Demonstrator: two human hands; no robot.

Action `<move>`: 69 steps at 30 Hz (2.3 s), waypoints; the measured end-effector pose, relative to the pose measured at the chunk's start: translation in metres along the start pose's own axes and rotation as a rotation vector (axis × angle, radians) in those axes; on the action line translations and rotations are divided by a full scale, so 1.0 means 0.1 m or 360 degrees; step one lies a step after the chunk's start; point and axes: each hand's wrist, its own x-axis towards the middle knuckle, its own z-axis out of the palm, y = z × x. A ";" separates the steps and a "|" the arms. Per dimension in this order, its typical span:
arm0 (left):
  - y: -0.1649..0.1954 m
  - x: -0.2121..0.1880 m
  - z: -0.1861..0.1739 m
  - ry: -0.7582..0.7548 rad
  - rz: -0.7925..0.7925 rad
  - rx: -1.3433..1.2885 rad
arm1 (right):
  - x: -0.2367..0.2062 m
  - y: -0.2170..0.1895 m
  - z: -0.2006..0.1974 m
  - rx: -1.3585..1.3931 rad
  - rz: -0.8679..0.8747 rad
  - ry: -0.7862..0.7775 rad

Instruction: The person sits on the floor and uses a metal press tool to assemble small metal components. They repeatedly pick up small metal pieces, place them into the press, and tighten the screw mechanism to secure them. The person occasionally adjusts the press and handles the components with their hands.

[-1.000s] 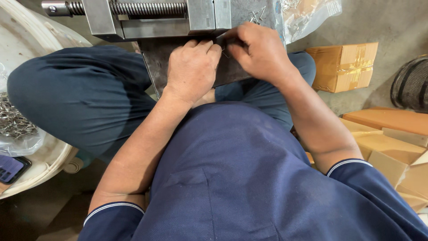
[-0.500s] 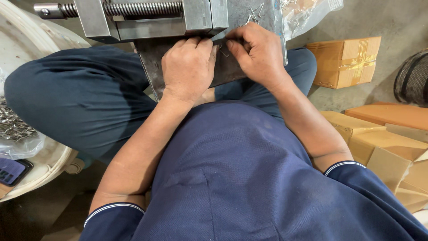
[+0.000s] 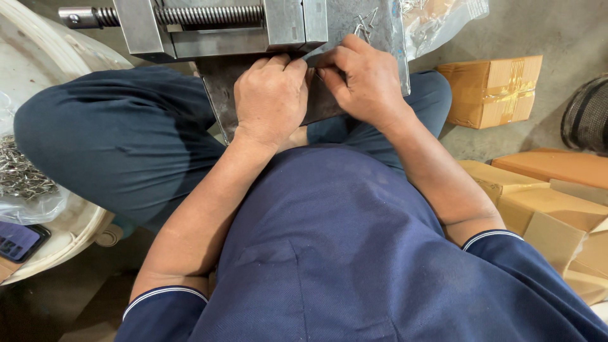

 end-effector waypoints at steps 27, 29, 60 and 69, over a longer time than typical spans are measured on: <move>-0.15 0.05 -0.24 -0.0214 0.0198 -0.0736 | -0.13 0.02 0.05 0.2005 0.1104 -0.0309; -0.15 0.05 -0.25 -0.0186 0.0247 -0.0819 | -0.12 0.01 0.05 0.2172 0.1121 -0.0301; -0.26 0.11 -0.30 -0.0470 -0.0277 -0.1314 | 0.77 -0.39 -0.57 0.0103 -0.0287 0.0235; -0.28 0.08 -0.24 -0.0321 -0.0063 -0.1193 | 0.43 -0.14 -0.46 0.0287 -0.0220 0.0401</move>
